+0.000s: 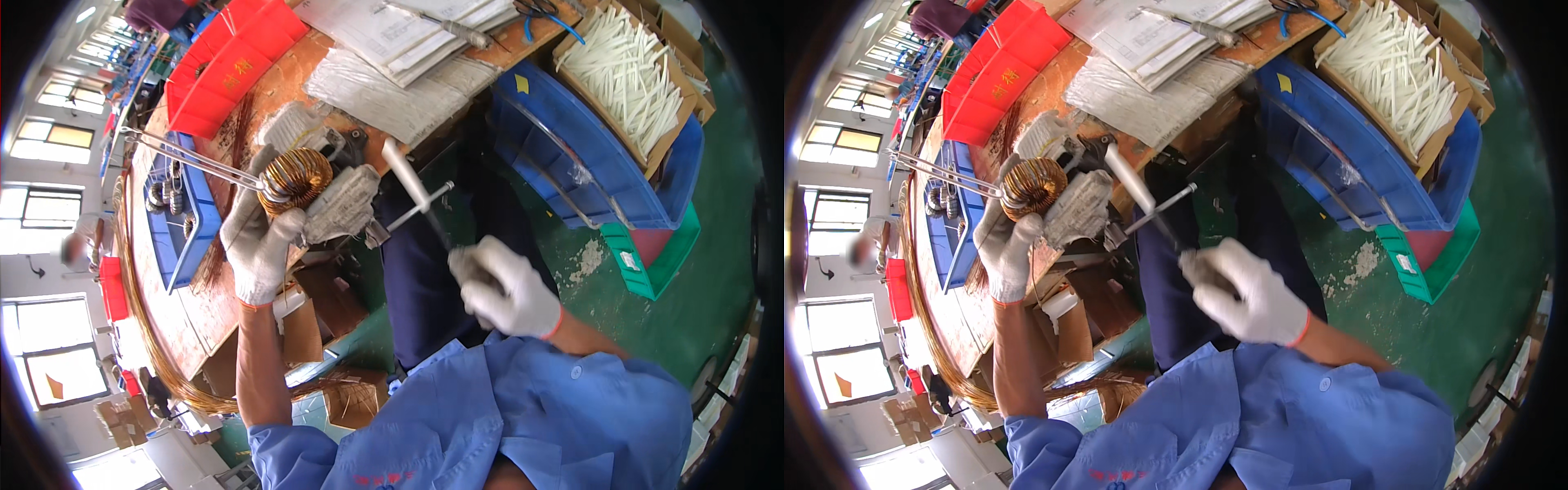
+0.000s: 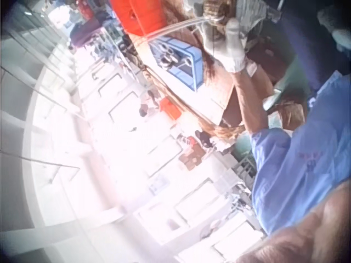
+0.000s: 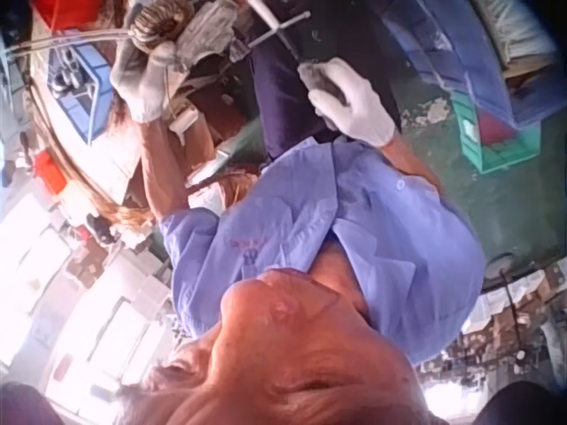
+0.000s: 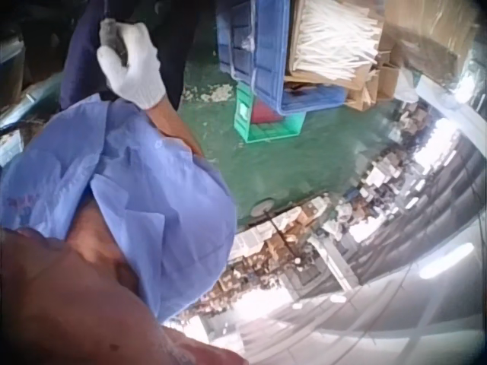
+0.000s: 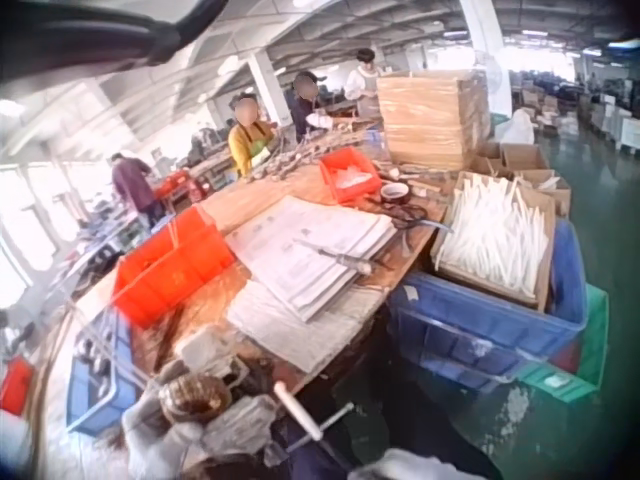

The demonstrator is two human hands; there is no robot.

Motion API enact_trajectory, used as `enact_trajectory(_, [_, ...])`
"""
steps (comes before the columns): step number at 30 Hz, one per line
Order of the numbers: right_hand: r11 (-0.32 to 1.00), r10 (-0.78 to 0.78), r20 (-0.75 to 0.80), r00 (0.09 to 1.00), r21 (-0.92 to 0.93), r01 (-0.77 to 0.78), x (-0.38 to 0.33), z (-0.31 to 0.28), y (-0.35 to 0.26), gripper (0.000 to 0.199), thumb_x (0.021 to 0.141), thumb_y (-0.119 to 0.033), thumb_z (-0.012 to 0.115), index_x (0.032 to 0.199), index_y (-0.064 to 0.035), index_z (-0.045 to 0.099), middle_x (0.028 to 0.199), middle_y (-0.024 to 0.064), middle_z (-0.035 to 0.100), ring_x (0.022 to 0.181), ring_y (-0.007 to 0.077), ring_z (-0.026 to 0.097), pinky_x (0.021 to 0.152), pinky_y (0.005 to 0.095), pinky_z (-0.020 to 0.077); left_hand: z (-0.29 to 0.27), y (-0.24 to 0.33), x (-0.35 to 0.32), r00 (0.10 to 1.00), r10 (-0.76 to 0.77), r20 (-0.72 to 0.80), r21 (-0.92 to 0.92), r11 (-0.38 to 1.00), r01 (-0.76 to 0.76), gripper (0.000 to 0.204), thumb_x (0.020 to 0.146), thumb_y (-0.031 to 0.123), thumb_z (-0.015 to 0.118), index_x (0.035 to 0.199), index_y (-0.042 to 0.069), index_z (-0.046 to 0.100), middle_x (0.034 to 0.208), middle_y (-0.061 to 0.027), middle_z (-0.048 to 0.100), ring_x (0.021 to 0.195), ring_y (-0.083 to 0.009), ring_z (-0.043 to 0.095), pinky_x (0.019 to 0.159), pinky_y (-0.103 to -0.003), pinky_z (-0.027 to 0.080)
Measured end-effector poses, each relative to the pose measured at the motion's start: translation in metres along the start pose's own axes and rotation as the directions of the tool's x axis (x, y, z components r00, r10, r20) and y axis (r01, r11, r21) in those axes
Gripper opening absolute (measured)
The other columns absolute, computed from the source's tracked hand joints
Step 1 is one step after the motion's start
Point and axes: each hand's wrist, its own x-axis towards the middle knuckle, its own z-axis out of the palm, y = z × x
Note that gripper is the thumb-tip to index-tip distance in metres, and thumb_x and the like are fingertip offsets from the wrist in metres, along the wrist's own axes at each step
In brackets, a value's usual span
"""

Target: Manually winding copper wire around a toroidal core and securing components at a workbench.

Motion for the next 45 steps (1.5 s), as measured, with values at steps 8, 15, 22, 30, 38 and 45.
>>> enact_trajectory(8, [0.993, -0.106, -0.007, 0.994, -0.047, 0.105, 0.017, 0.052, 0.000, 0.032, 0.093, -0.008, 0.078, 0.123, -0.0009, 0.070, 0.106, 0.0099, 0.062, 0.087, 0.0184, 0.069, 0.078, 0.0312, 0.0557, 0.000, 0.009, -0.001, 0.998, -0.062, -0.027, 0.044, 0.997, 0.063, 0.079, 0.094, 0.011, 0.081, 0.159, -0.012, 0.042, 0.142, -0.0177, 0.066, 0.127, -0.0206, 0.064, 0.113, -0.036, 0.049])
enact_trajectory(15, [0.990, -0.125, -0.083, 0.989, 0.056, 0.130, 0.068, 0.071, -0.025, 0.036, 0.092, -0.008, 0.081, 0.123, 0.0007, 0.066, 0.112, 0.0114, 0.068, 0.095, 0.0175, 0.071, 0.084, 0.0326, 0.0573, -0.003, -0.005, -0.013, 0.996, -0.033, -0.080, 0.046, 0.998, 0.037, 0.079, 0.084, 0.027, 0.094, 0.147, -0.006, 0.060, 0.151, -0.0190, 0.062, 0.141, -0.0288, 0.057, 0.119, -0.045, 0.044])
enact_trajectory(22, [0.937, 0.212, 0.019, 0.977, 0.279, -0.209, 0.041, 0.079, -0.038, 0.038, 0.096, -0.007, 0.080, 0.129, 0.0003, 0.063, 0.100, 0.0040, 0.072, 0.090, 0.0081, 0.068, 0.083, 0.0277, 0.0558, -0.014, -0.009, -0.013, 0.998, 0.058, 0.019, 0.165, 0.984, -0.060, 0.092, 0.078, 0.033, 0.099, 0.147, -0.012, 0.057, 0.155, -0.0218, 0.056, 0.141, -0.0312, 0.057, 0.120, -0.046, 0.045])
enact_trajectory(30, [0.849, 0.189, 0.197, 0.962, 0.459, -0.261, -0.006, 0.076, -0.036, 0.039, 0.105, 0.006, 0.054, 0.143, 0.0010, 0.046, 0.085, 0.0050, 0.060, 0.062, 0.0078, 0.055, 0.056, 0.0281, 0.0481, -0.001, -0.005, -0.005, 0.995, 0.008, -0.094, 0.017, 1.000, -0.006, 0.084, 0.084, 0.038, 0.094, 0.144, -0.010, 0.061, 0.156, -0.0253, 0.057, 0.143, -0.0348, 0.056, 0.120, -0.050, 0.044])
enact_trajectory(38, [0.913, 0.286, 0.130, 0.949, 0.263, -0.311, -0.113, 0.008, 0.020, 0.038, 0.097, -0.002, 0.070, 0.134, -0.0012, 0.061, 0.097, 0.0041, 0.071, 0.077, 0.0084, 0.067, 0.063, 0.0241, 0.0511, 0.003, 0.007, -0.005, 0.995, -0.090, -0.048, -0.021, 0.996, 0.090, 0.102, 0.085, 0.027, 0.095, 0.160, -0.013, 0.038, 0.161, -0.0211, 0.051, 0.140, -0.0255, 0.057, 0.120, -0.043, 0.045])
enact_trajectory(45, [0.933, 0.251, -0.192, 0.949, 0.310, -0.184, -0.112, -0.069, 0.048, 0.025, 0.093, 0.006, 0.062, 0.118, 0.0039, 0.061, 0.078, 0.0077, 0.062, 0.049, 0.0097, 0.054, 0.046, 0.0283, 0.0436, -0.023, 0.037, -0.043, 0.999, 0.047, -0.020, 0.676, 0.737, -0.021, 0.084, 0.090, 0.039, 0.089, 0.152, -0.005, 0.053, 0.154, -0.0207, 0.058, 0.139, -0.0296, 0.061, 0.116, -0.040, 0.047])
